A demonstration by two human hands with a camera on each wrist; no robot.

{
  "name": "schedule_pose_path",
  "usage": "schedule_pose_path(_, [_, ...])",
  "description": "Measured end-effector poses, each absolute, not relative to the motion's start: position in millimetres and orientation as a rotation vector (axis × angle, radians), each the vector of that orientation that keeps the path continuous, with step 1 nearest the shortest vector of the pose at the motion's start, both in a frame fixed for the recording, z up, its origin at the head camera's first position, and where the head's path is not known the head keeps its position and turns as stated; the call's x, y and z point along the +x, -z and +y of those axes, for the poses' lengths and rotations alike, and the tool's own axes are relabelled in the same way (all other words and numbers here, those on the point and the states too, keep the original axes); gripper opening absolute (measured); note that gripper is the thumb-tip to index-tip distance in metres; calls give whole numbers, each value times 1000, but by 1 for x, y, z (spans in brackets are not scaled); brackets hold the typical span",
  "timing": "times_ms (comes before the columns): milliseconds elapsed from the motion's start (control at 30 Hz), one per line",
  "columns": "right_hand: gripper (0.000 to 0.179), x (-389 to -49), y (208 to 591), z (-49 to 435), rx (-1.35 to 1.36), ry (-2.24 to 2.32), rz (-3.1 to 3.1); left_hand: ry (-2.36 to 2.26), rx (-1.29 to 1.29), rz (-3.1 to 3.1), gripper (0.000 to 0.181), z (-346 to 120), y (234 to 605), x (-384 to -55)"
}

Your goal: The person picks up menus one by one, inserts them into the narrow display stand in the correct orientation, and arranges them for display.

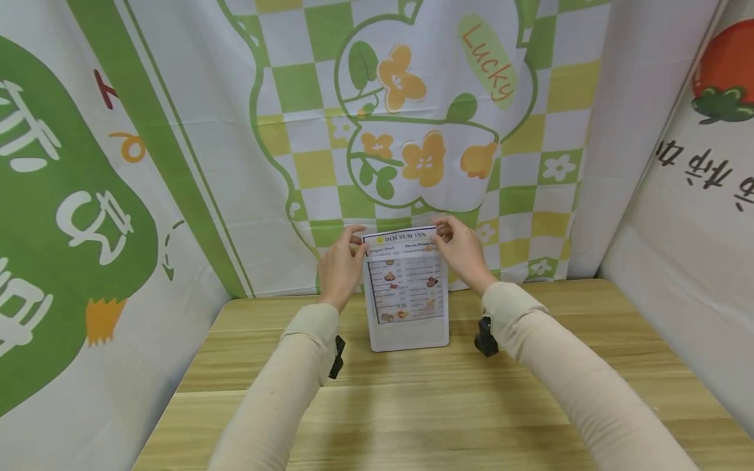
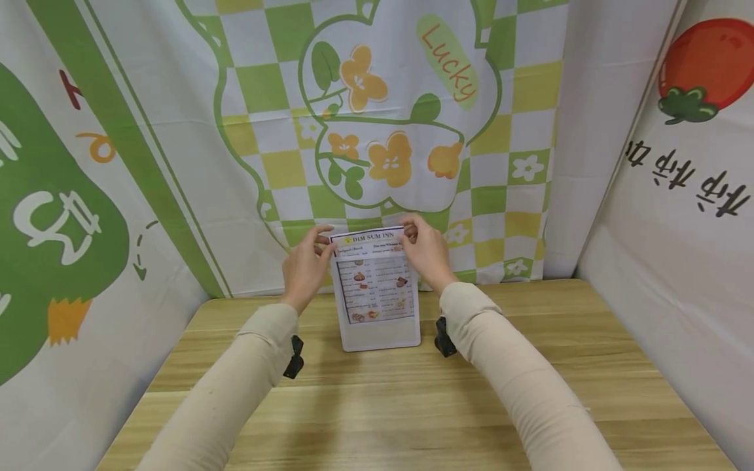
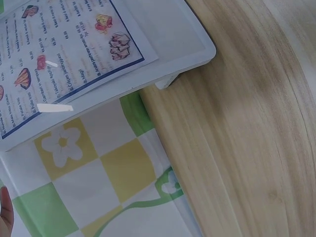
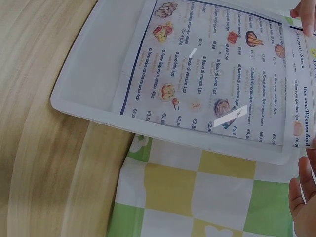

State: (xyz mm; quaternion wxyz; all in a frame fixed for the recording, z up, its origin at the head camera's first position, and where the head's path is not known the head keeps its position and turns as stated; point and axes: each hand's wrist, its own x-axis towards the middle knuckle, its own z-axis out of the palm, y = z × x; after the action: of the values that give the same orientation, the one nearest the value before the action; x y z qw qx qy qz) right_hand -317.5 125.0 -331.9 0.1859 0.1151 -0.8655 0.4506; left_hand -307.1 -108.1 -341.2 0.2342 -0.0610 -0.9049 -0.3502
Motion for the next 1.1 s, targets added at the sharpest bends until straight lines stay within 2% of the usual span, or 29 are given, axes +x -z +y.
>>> schedule_pose_path(667, [17,-313,357,134,328,-1203,-2455,852,-203,-2488,15,-108,359,-305])
schedule_pose_path(1100, [18,-309,373,139,346,-1113,-2430,804,-196,-2499,14,-108,367,-303])
